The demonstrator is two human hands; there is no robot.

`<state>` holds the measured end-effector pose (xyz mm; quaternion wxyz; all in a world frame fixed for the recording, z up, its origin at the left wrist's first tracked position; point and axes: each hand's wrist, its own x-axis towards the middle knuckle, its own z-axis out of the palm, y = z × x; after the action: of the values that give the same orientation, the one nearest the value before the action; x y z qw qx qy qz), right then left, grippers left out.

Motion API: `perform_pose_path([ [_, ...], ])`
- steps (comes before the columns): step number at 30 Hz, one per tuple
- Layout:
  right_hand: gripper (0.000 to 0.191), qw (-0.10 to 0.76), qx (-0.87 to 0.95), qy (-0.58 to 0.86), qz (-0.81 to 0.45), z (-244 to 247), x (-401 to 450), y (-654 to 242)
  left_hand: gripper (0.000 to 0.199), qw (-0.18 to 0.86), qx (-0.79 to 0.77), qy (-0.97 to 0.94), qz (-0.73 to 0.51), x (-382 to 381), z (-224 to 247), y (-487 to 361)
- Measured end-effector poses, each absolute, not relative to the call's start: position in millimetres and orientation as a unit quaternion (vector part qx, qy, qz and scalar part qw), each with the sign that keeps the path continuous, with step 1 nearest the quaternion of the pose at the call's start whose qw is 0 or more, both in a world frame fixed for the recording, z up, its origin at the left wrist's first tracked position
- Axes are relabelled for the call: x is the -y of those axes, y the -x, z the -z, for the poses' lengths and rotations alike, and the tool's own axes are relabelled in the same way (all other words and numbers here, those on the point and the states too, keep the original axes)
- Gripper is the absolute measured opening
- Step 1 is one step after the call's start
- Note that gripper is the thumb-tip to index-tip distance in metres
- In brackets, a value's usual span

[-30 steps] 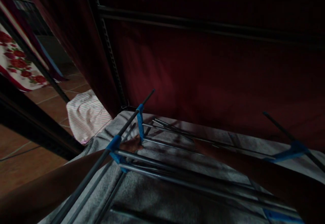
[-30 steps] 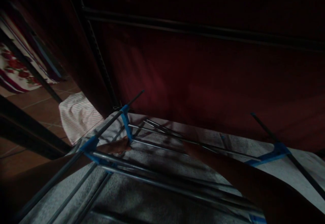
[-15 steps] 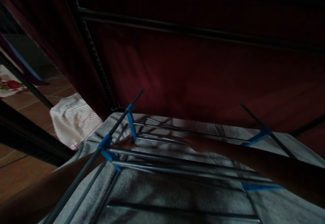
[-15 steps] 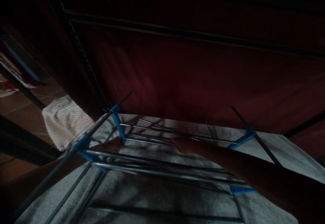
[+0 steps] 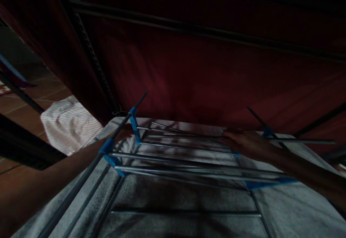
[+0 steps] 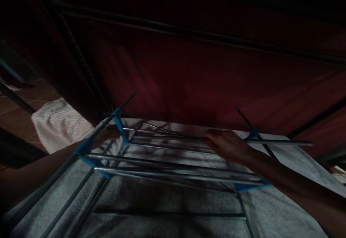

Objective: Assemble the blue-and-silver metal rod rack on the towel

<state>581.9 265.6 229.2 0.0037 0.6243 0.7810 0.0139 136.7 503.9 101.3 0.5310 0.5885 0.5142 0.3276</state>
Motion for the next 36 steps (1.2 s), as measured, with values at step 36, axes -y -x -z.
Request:
perform_pose_path([
  [36,0.047,-0.043,-0.778,-0.625,-0.051,-197,-331,-564,0.026,0.63,-0.44,-0.508,-0.39,-510,-184,-169],
])
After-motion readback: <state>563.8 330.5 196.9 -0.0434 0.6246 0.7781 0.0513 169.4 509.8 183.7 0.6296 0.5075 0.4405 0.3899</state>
